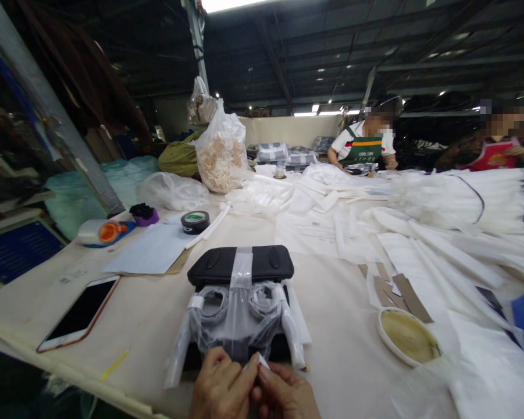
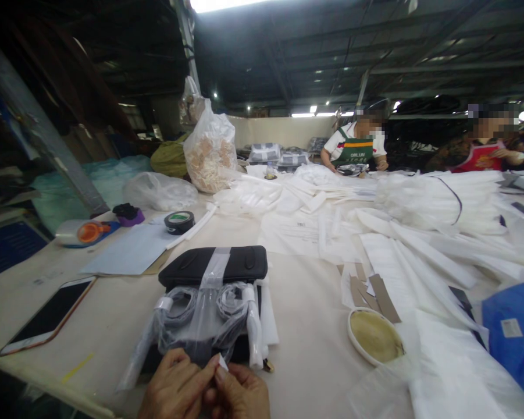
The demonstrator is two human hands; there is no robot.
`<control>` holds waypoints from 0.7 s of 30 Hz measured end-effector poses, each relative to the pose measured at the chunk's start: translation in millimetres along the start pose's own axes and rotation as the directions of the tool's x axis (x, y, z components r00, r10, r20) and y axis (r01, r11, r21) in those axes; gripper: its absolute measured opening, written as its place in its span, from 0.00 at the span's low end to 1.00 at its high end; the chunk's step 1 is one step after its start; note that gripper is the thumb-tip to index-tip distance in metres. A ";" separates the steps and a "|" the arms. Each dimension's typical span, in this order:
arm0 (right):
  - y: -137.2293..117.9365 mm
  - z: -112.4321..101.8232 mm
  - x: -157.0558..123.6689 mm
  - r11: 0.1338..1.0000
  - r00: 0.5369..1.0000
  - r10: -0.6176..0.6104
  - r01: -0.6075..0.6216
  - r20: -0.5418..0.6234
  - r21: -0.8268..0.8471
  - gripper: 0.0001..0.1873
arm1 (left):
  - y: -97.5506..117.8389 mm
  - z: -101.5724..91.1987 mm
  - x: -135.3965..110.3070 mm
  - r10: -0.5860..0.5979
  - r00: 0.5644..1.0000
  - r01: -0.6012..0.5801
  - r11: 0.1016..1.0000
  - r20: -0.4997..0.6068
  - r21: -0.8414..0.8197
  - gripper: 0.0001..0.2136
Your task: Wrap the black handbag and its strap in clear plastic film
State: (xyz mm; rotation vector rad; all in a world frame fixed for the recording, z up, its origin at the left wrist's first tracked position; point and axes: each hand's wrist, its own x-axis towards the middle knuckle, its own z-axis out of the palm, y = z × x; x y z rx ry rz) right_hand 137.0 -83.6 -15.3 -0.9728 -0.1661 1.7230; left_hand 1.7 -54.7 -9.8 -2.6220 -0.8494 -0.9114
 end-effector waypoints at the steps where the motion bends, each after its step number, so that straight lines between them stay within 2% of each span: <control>1: 1.3 -1.5 2.1 1.000 1.000 0.001 -0.001 0.000 -0.011 0.29 | -0.7 -0.1 -0.2 0.023 1.000 -0.023 1.000 -0.002 -0.006 0.15; 3: 3.7 -4.7 6.0 1.000 1.000 0.001 -0.001 -0.003 -0.025 0.29 | -2.5 -1.7 -0.1 0.057 0.998 -0.056 0.998 0.022 -0.023 0.14; 5: 6.1 -6.6 8.9 0.999 1.000 0.013 -0.014 -0.013 -0.037 0.30 | -4.0 -5.1 0.9 0.050 0.995 -0.047 0.998 0.090 -0.041 0.14; 8: 9.0 -6.6 10.9 1.000 0.999 0.018 -0.019 -0.043 -0.007 0.31 | -3.8 -11.4 4.2 -0.012 0.974 0.028 0.997 0.225 -0.066 0.14; 12: 10.6 -8.7 14.0 1.000 0.999 0.014 -0.013 -0.033 0.026 0.31 | 0.8 -16.7 11.9 -0.117 0.931 0.163 0.981 0.345 -0.106 0.12; 15: 11.9 -15.1 18.8 0.999 0.999 0.051 -0.051 0.001 0.016 0.31 | 4.7 -17.0 17.2 -0.251 0.875 0.341 0.927 0.414 -0.159 0.12; 18: 13.1 -19.9 21.4 0.998 0.998 0.055 -0.057 0.042 0.029 0.30 | 6.9 -16.8 20.1 -0.443 0.767 0.581 0.785 0.464 -0.212 0.09; 19: 12.8 -19.9 21.1 0.998 0.997 0.057 -0.059 0.051 0.033 0.30 | 7.2 -16.9 20.6 -0.477 0.740 0.625 0.748 0.474 -0.224 0.08; 21: 10.3 -17.5 18.8 0.998 0.997 0.054 -0.056 0.057 0.034 0.30 | 7.6 -17.2 21.2 -0.492 0.730 0.645 0.725 0.474 -0.242 0.09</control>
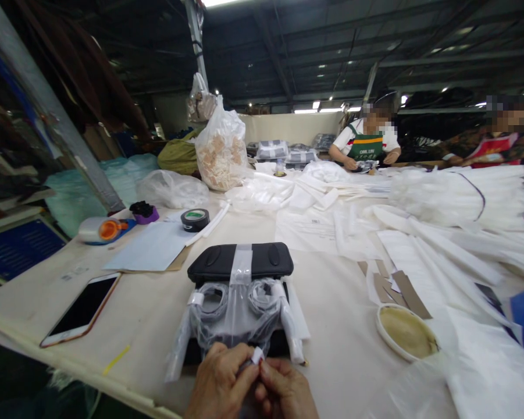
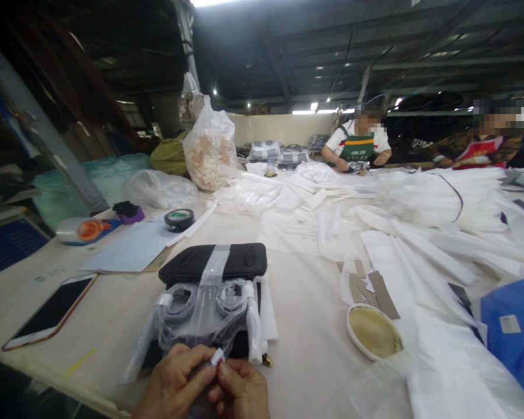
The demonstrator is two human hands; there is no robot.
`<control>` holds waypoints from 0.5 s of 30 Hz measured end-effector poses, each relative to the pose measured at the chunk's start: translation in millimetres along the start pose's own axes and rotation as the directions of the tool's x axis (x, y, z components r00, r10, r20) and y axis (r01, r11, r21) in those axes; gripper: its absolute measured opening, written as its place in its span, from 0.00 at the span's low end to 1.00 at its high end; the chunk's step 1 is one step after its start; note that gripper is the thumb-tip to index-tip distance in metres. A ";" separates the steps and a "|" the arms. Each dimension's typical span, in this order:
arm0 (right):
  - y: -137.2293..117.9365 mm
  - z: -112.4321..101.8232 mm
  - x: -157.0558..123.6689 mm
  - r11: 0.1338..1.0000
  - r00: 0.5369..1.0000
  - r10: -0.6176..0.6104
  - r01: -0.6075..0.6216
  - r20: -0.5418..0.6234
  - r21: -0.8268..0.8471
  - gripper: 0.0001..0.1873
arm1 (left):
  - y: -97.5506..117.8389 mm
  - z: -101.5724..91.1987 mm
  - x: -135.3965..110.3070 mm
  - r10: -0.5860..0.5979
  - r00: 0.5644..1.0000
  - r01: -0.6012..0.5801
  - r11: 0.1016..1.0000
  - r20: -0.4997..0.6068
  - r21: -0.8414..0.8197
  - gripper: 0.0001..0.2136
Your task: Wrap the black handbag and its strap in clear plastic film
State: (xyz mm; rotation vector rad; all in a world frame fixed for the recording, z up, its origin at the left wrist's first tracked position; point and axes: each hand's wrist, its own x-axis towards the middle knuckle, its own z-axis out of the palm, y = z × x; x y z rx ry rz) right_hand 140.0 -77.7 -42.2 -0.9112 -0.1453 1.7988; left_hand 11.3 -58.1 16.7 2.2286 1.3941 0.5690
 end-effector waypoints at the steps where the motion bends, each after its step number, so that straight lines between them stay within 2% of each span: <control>1: -2.0 2.3 -1.8 1.000 1.000 0.002 -0.002 -0.005 -0.007 0.31 | 0.2 0.2 -0.1 0.023 1.000 -0.023 1.000 -0.008 0.002 0.10; 6: -14.1 13.1 -11.0 0.993 0.998 0.053 -0.055 -0.022 -0.104 0.33 | -1.2 5.3 -1.3 0.226 0.969 -0.217 0.972 -0.099 0.093 0.13; 8: -16.9 14.9 -13.0 0.989 0.999 0.031 -0.033 -0.016 -0.143 0.33 | -2.4 6.9 -1.4 0.273 0.955 -0.258 0.958 -0.119 0.128 0.12; 15: -21.1 18.2 -16.8 0.979 0.998 -0.021 0.010 -0.052 -0.202 0.31 | -8.1 5.4 0.6 0.394 0.915 -0.368 0.902 -0.083 0.228 0.08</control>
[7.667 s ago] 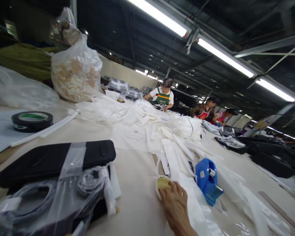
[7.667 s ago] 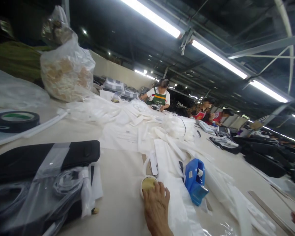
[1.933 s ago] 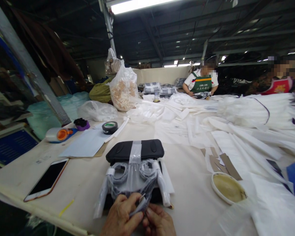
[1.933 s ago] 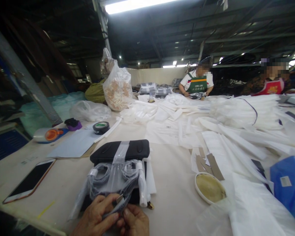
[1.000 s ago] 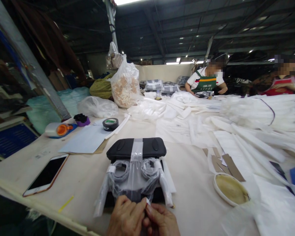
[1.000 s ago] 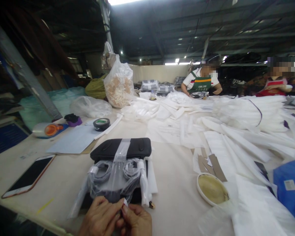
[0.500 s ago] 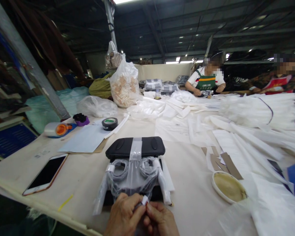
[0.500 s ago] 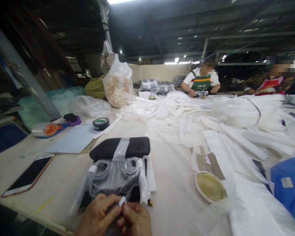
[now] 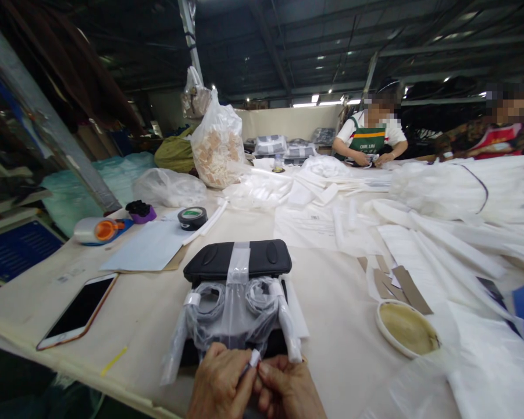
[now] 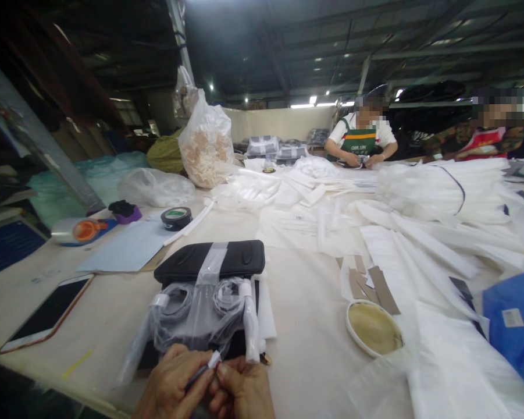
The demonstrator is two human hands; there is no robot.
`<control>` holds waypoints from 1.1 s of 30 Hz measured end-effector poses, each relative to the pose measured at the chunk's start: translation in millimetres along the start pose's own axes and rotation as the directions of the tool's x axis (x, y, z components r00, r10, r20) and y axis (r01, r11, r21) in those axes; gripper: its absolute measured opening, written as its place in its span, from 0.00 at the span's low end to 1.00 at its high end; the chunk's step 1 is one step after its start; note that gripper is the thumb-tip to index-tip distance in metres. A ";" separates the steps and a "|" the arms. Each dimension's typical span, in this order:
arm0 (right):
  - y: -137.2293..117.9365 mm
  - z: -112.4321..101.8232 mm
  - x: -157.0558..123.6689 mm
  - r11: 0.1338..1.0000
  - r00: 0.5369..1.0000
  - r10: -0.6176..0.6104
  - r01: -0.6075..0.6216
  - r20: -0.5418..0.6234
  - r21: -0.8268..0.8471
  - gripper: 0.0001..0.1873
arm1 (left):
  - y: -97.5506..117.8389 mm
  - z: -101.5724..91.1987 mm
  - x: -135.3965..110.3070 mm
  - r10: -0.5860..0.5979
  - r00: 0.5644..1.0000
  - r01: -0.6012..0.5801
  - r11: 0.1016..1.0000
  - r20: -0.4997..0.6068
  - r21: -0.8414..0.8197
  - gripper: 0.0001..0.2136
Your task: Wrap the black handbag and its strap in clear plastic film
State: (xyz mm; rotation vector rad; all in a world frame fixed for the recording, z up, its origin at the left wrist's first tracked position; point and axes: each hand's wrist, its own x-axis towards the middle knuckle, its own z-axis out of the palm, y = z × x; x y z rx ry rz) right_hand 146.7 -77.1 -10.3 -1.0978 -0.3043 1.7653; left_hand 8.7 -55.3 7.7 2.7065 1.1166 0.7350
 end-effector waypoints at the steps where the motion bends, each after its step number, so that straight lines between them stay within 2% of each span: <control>1: -0.5 0.4 -0.3 1.000 1.000 0.002 -0.002 -0.005 -0.001 0.31 | -0.9 1.1 -0.4 0.013 1.000 -0.013 1.000 -0.002 0.017 0.08; 7: 1.4 1.3 1.9 0.996 0.999 0.028 -0.027 0.016 -0.079 0.28 | -4.0 13.9 -7.0 0.151 0.978 -0.132 0.982 -0.147 0.132 0.07; 13: 11.4 -11.6 8.9 0.987 0.999 0.024 -0.019 0.031 -0.162 0.23 | -2.3 22.0 -8.8 0.223 0.945 -0.170 0.960 -0.240 0.223 0.08; 16: 16.5 -17.4 12.5 0.981 1.000 -0.023 0.026 0.019 -0.193 0.19 | -2.2 24.9 -7.8 0.228 0.930 -0.159 0.957 -0.288 0.243 0.08; 21: 16.2 -8.7 11.8 0.974 0.995 -0.088 0.075 -0.053 -0.213 0.15 | -4.1 29.2 -8.9 0.358 0.894 -0.239 0.890 -0.271 0.387 0.09; 25: 8.8 2.0 5.6 0.980 0.991 -0.084 0.063 -0.103 -0.191 0.13 | -0.9 28.0 -7.9 0.400 0.884 -0.254 0.844 -0.240 0.471 0.11; 30: -4.6 0.7 -5.0 0.999 0.998 0.043 -0.043 -0.041 -0.003 0.09 | 1.5 23.2 -6.5 0.396 0.896 -0.290 0.863 -0.199 0.413 0.12; 33: -12.8 -1.0 -10.6 0.998 0.998 0.058 -0.058 -0.022 0.017 0.08 | -1.9 23.5 -9.3 0.377 0.911 -0.297 0.881 -0.166 0.368 0.11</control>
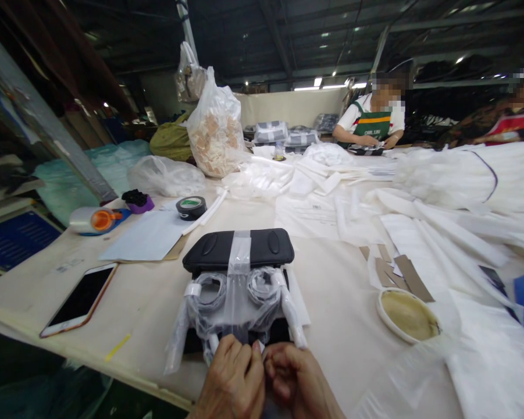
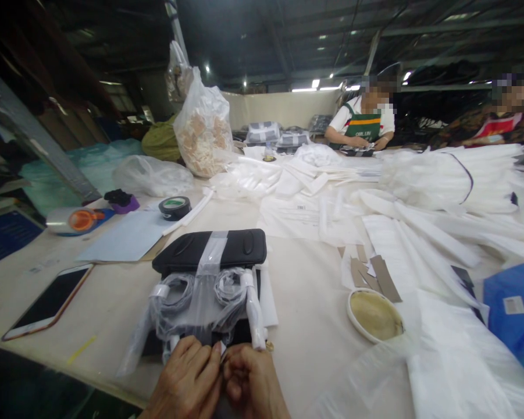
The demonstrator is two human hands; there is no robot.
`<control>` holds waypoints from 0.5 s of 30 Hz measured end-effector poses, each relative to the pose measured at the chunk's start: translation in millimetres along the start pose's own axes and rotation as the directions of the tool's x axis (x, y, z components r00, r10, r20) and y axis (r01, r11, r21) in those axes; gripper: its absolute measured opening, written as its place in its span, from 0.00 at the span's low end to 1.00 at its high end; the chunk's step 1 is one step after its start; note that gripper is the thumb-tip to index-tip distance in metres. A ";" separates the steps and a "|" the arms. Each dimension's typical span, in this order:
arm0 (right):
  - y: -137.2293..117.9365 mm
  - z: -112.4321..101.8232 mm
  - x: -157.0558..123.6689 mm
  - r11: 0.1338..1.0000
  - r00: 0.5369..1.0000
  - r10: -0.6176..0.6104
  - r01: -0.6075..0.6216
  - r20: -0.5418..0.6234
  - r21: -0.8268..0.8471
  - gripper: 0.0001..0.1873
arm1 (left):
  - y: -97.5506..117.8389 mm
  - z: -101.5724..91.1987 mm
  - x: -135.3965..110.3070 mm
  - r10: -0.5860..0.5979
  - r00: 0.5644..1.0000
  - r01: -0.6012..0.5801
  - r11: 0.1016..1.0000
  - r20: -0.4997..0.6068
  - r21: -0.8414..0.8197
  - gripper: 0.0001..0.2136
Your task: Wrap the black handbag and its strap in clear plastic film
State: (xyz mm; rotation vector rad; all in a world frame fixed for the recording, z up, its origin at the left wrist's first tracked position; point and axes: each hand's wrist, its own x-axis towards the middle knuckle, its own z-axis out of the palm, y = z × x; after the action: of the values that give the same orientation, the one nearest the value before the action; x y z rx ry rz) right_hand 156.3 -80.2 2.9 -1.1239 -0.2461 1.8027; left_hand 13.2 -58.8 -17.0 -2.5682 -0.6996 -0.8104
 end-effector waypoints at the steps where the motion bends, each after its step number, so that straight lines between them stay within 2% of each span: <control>1: -2.1 0.0 -1.7 1.000 1.000 0.009 -0.009 0.002 -0.008 0.08 | -0.7 0.8 -1.8 -0.008 1.000 0.008 1.000 -0.003 -0.011 0.11; 5: -6.0 1.4 -6.0 0.999 0.999 0.043 -0.044 -0.023 -0.031 0.11 | -0.4 4.7 -7.0 -0.057 0.998 0.055 0.996 -0.038 -0.064 0.12; 9: -4.6 1.2 -2.3 1.000 0.998 0.030 -0.030 -0.046 -0.003 0.09 | 5.4 5.2 -5.2 -0.156 0.988 0.156 0.979 0.005 -0.135 0.08; 12: 1.6 0.1 2.3 1.000 0.999 0.024 -0.024 -0.022 -0.002 0.08 | 6.7 0.3 -2.8 -0.248 0.968 0.249 0.956 0.027 -0.156 0.07; 15: 11.6 -7.7 -6.0 0.995 0.998 0.044 -0.041 0.035 -0.090 0.12 | 5.1 -8.3 -1.7 -0.315 0.948 0.318 0.932 0.042 -0.176 0.07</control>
State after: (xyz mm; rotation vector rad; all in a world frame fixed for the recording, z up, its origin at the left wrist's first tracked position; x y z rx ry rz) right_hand 155.8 -93.2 -4.8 -1.1664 -0.3297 1.8669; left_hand 11.2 -67.4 -12.6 -2.6587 -1.1132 -0.9984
